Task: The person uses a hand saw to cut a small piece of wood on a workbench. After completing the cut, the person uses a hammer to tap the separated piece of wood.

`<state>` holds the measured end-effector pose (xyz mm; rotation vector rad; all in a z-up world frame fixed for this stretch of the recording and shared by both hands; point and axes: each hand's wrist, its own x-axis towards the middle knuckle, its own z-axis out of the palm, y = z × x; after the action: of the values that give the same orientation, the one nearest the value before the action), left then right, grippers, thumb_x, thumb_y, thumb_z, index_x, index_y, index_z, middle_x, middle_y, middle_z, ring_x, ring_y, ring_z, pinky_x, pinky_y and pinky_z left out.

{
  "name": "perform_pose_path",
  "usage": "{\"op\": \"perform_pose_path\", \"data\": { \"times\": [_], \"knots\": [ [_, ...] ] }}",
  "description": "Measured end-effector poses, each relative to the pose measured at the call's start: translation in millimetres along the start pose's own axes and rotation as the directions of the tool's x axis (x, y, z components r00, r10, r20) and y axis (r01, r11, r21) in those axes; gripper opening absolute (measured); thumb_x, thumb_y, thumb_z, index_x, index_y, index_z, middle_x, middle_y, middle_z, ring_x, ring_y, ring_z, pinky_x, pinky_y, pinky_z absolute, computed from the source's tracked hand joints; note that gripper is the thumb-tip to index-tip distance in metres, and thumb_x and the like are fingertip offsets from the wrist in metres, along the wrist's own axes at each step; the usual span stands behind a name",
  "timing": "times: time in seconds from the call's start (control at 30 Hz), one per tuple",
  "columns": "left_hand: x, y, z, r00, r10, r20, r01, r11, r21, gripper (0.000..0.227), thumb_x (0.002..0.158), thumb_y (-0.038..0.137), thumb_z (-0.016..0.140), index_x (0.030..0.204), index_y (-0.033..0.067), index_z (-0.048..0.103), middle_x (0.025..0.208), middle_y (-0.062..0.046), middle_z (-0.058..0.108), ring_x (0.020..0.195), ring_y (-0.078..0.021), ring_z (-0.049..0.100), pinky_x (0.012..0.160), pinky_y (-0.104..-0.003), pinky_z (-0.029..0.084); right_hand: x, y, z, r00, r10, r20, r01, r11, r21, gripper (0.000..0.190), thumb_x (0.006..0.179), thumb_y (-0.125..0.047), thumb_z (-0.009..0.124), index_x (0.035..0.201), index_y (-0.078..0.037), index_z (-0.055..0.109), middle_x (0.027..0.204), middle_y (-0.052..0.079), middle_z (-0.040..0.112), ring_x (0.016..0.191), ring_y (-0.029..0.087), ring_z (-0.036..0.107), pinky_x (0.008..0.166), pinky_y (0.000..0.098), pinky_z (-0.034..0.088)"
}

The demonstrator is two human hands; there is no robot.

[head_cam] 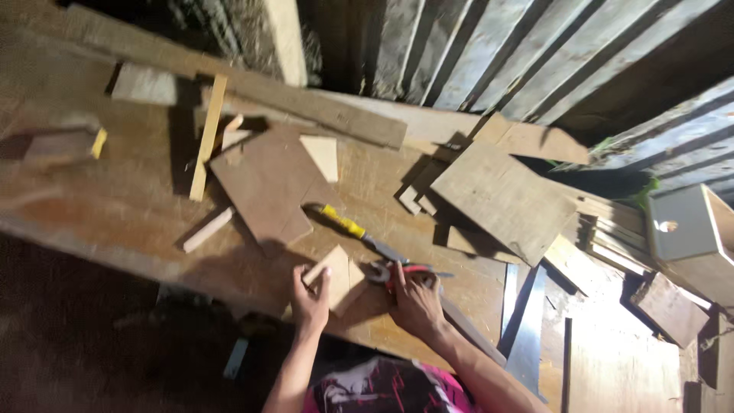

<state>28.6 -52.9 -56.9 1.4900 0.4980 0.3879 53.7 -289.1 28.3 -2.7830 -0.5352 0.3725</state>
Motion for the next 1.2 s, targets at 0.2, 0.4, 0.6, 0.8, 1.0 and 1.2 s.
{"op": "perform_pose_path", "data": {
  "times": [0.2, 0.4, 0.6, 0.8, 1.0, 1.2],
  "knots": [
    [-2.5, -4.6, 6.4, 0.983, 0.037, -0.179, -0.057, 0.992, -0.111, 0.027, 0.097, 0.014, 0.073, 0.118, 0.0024, 0.06, 0.11, -0.006, 0.069, 0.101, -0.0132, 0.064, 0.089, -0.03, 0.054, 28.7, 4.1, -1.8, 0.997, 0.076, -0.031, -0.061, 0.936, 0.348, 0.058, 0.075, -0.021, 0.069, 0.129, -0.003, 0.057, 0.092, 0.021, 0.072, 0.09, 0.041, 0.07, 0.083, 0.0494, 0.054],
    [-4.4, 16.7, 21.0, 0.996, 0.065, -0.061, -0.07, 0.993, -0.093, 0.032, 0.095, 0.018, 0.07, 0.123, 0.0059, 0.061, 0.109, -0.003, 0.071, 0.099, -0.0114, 0.067, 0.089, -0.027, 0.056, 17.7, 5.1, -20.9, 1.0, 0.014, -0.017, -0.004, 0.872, 0.489, 0.058, 0.068, -0.02, 0.076, 0.123, -0.006, 0.063, 0.089, 0.021, 0.072, 0.082, 0.039, 0.071, 0.077, 0.0469, 0.056],
    [-14.0, 42.7, 30.9, 0.985, 0.167, 0.033, -0.168, 0.984, 0.053, 0.028, 0.097, 0.02, 0.073, 0.119, 0.006, 0.063, 0.102, -0.006, 0.071, 0.09, -0.0135, 0.066, 0.079, -0.03, 0.057, 2.4, 2.3, -26.7, 0.999, -0.031, -0.04, 0.045, 0.91, 0.411, 0.049, 0.072, -0.018, 0.083, 0.118, -0.008, 0.068, 0.095, 0.018, 0.07, 0.096, 0.037, 0.067, 0.087, 0.0454, 0.052],
    [-10.8, 68.2, 28.4, 0.988, 0.111, 0.107, -0.132, 0.968, 0.216, 0.031, 0.095, 0.024, 0.071, 0.119, 0.0074, 0.061, 0.098, -0.004, 0.071, 0.089, -0.0113, 0.068, 0.076, -0.028, 0.058, -1.3, 6.1, -24.3, 0.951, -0.156, -0.265, 0.253, 0.887, 0.385, 0.05, 0.066, -0.01, 0.085, 0.115, -0.009, 0.072, 0.107, 0.021, 0.066, 0.102, 0.041, 0.06, 0.09, 0.0467, 0.049],
    [1.5, 58.9, 40.7, 0.962, 0.184, 0.201, -0.182, 0.983, -0.027, 0.026, 0.098, 0.02, 0.071, 0.116, 0.0061, 0.059, 0.098, -0.003, 0.067, 0.092, -0.0097, 0.063, 0.081, -0.027, 0.053, -1.3, 9.3, -31.4, 0.993, -0.065, -0.101, 0.107, 0.859, 0.5, 0.051, 0.073, -0.016, 0.081, 0.121, -0.007, 0.066, 0.1, 0.019, 0.069, 0.095, 0.04, 0.067, 0.083, 0.047, 0.053],
    [2.2, 47.1, 34.2, 0.973, 0.16, 0.17, -0.185, 0.971, 0.148, 0.025, 0.098, 0.022, 0.073, 0.114, 0.0062, 0.062, 0.092, -0.003, 0.066, 0.083, -0.009, 0.059, 0.071, -0.027, 0.052, 3.5, 13.1, -36.6, 0.983, -0.175, -0.058, 0.182, 0.87, 0.458, 0.04, 0.078, -0.018, 0.08, 0.113, -0.005, 0.066, 0.098, 0.019, 0.07, 0.092, 0.042, 0.068, 0.078, 0.049, 0.053]
  ]
}}
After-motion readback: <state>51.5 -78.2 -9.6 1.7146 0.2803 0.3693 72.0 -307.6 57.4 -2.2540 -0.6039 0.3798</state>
